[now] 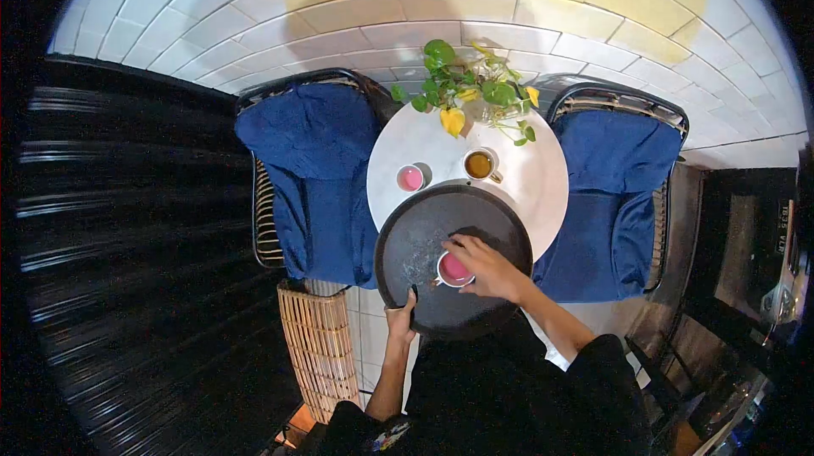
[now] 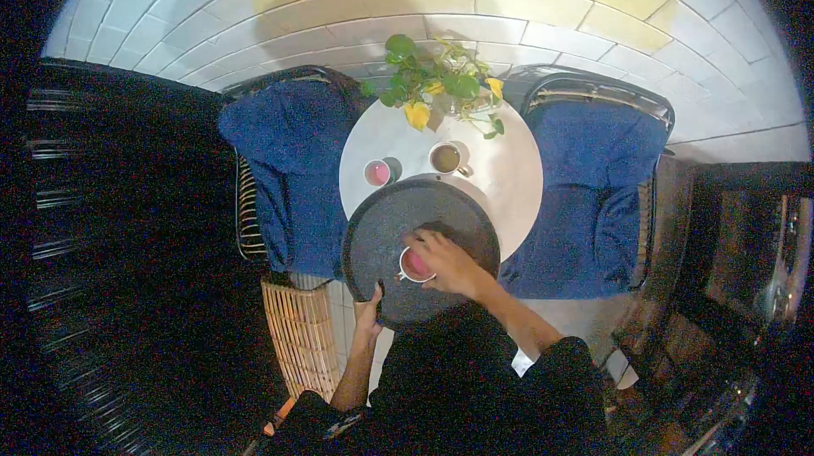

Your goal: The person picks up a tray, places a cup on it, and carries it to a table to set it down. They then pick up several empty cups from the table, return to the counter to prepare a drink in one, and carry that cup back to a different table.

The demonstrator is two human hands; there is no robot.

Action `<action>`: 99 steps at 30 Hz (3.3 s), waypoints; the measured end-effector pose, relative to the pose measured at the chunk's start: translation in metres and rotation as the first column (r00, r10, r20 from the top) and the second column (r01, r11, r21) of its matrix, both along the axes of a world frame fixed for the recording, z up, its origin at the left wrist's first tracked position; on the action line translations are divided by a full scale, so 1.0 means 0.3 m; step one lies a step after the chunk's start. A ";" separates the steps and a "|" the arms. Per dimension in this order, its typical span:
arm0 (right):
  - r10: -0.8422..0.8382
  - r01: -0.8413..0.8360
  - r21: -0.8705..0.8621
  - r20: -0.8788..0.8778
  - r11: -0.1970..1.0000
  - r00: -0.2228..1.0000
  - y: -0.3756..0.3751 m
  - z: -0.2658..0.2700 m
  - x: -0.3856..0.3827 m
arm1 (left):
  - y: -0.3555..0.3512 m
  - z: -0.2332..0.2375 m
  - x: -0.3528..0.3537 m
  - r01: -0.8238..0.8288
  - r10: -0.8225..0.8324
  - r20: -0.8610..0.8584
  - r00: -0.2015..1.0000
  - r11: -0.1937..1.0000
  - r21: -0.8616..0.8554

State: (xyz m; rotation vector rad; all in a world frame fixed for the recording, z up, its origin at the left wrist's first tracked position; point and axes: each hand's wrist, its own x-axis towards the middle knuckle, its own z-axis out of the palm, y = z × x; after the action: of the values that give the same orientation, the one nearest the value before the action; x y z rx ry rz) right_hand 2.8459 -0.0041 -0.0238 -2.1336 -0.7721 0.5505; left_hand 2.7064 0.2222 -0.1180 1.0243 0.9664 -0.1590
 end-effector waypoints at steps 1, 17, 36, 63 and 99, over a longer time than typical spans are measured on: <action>-0.009 0.011 -0.071 0.020 0.997 1.000 0.011 -0.012 -0.026 | -0.001 0.001 -0.001 0.002 -0.002 -0.002 1.000 1.000 0.007; -0.512 0.516 -0.008 0.116 0.857 0.851 -0.218 0.147 0.070 | 0.057 -0.062 -0.072 -0.067 0.065 -0.025 0.998 0.995 -0.074; -0.691 0.716 -0.096 0.203 0.691 0.694 -0.430 -0.441 0.209 | 0.023 0.006 -0.062 -0.095 0.094 -0.037 0.995 0.995 -0.038; -0.657 0.667 0.136 -0.112 0.733 0.745 -0.180 -0.550 0.340 | 0.028 0.022 -0.083 -0.102 0.102 -0.036 0.994 0.995 0.010; -0.952 0.955 0.126 -0.118 0.269 0.283 -0.038 0.275 -0.943 | -0.018 0.265 -0.155 0.661 -0.621 0.228 0.749 0.724 -0.199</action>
State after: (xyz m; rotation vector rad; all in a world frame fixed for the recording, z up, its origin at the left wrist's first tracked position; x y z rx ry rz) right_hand 2.5631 -0.0154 0.0587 -1.9570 0.5897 -0.1934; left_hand 2.6600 0.2166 -0.0385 1.0662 0.3955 -0.7712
